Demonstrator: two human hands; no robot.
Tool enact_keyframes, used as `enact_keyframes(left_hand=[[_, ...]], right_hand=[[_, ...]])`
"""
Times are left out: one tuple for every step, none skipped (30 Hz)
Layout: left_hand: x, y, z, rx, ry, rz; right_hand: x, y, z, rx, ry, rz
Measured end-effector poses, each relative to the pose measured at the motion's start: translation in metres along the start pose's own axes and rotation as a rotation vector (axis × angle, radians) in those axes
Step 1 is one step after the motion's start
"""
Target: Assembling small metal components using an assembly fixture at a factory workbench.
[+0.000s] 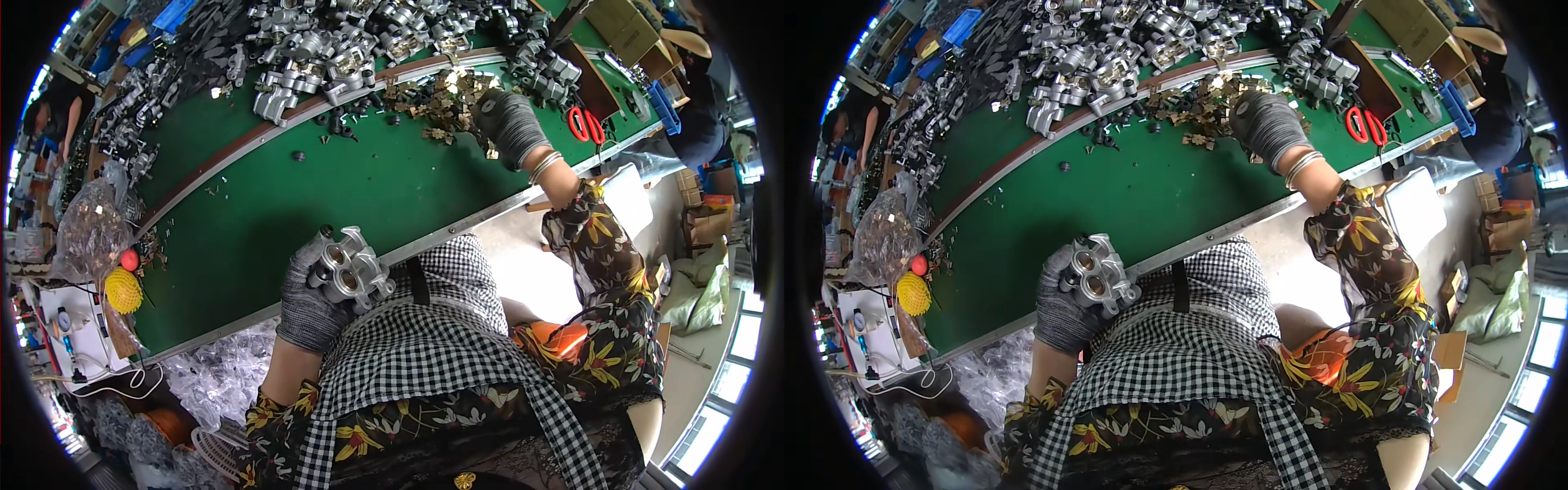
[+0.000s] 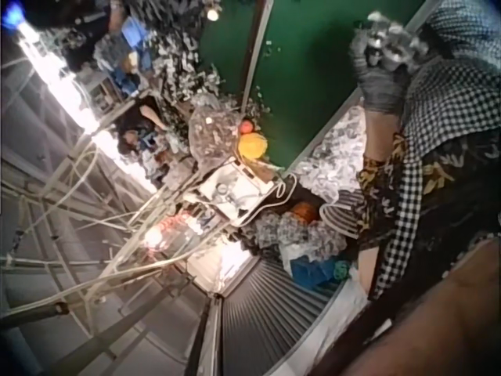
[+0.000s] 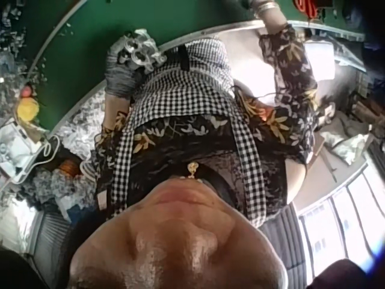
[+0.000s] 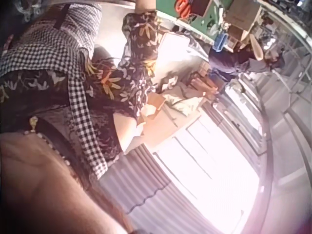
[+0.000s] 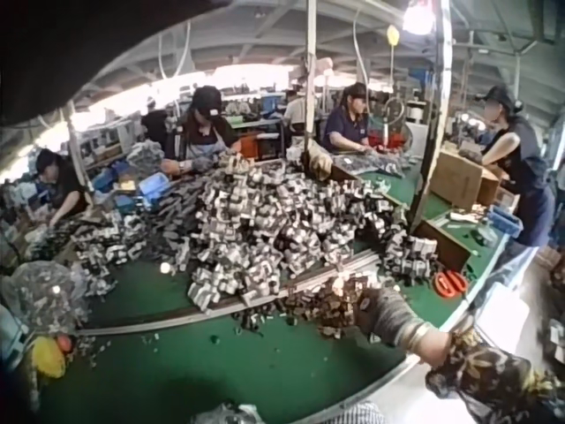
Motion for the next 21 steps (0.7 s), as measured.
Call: enact_keyframes(left_hand=[[0.003,-0.001,0.001,-0.017,0.030,0.010],[0.006,-0.001,0.001,-0.034,0.061,0.020],[0.008,-0.001,0.002,-0.036,0.063,0.016],[0.006,-0.001,0.000,-0.033,0.046,0.025],[0.003,-0.003,0.001,-0.024,0.026,0.038],[0.000,-0.005,0.002,-0.017,0.023,0.040],[-0.003,-0.004,0.000,-0.037,0.050,0.040],[-0.004,-0.003,-0.002,-0.057,0.077,0.040],[-0.003,-0.002,-0.003,-0.062,0.075,0.040],[0.002,0.000,-0.003,-0.059,0.062,-0.002],[0.005,0.000,-0.002,-0.051,0.047,-0.043],[0.008,0.002,-0.001,-0.056,0.048,-0.048],[0.003,0.000,0.000,-0.022,0.017,-0.042],[0.005,0.001,0.001,-0.010,0.007,-0.052],[0.007,0.001,0.001,-0.016,0.007,-0.056],[0.007,-0.001,0.000,-0.004,0.000,-0.056],[0.005,-0.002,-0.001,0.009,-0.007,-0.056],[-0.001,-0.003,-0.002,0.005,-0.012,-0.056],[-0.007,-0.002,-0.006,-0.008,0.049,-0.023],[-0.009,-0.002,-0.009,-0.022,0.109,0.010],[-0.004,-0.001,-0.005,-0.026,0.106,0.012]], right_hand=[[0.005,-0.001,-0.002,-0.002,-0.037,0.148],[0.007,-0.006,-0.003,0.002,-0.039,0.147],[0.004,-0.014,-0.005,0.015,-0.158,0.080],[0.004,-0.019,-0.009,0.023,-0.274,0.010],[-0.008,-0.012,-0.010,0.152,-0.175,0.000],[-0.021,-0.003,-0.010,0.144,-0.174,-0.004],[-0.028,-0.004,-0.007,0.124,-0.163,-0.051],[-0.032,-0.003,-0.005,0.104,-0.151,-0.098],[-0.029,-0.001,-0.006,0.108,-0.097,-0.046],[-0.020,-0.013,-0.005,0.119,-0.098,-0.043],[-0.005,-0.024,-0.004,0.038,-0.081,0.067],[0.003,-0.029,-0.002,-0.043,-0.064,0.176],[-0.007,0.008,0.007,0.075,0.075,0.269],[0.001,0.003,0.013,-0.070,-0.010,0.385],[0.009,-0.002,0.016,-0.220,-0.109,0.544],[0.015,-0.005,0.015,-0.374,-0.203,0.699],[0.019,-0.006,0.015,-0.388,-0.238,0.769],[0.013,0.003,0.021,-0.383,-0.233,0.768],[0.019,-0.011,0.029,-0.024,-0.075,0.412],[0.025,-0.027,0.031,0.326,0.084,0.046],[0.022,-0.018,0.037,0.020,-0.097,0.353]])
Point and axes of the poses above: each hand's wrist, its own z-axis towards the middle knuckle, its own x-axis out of the back of the hand, y = z × x, the point moved 4 cm from there along z, towards the middle knuckle, and after that the axes turned 3 degrees about y, right-handed, at the moved point
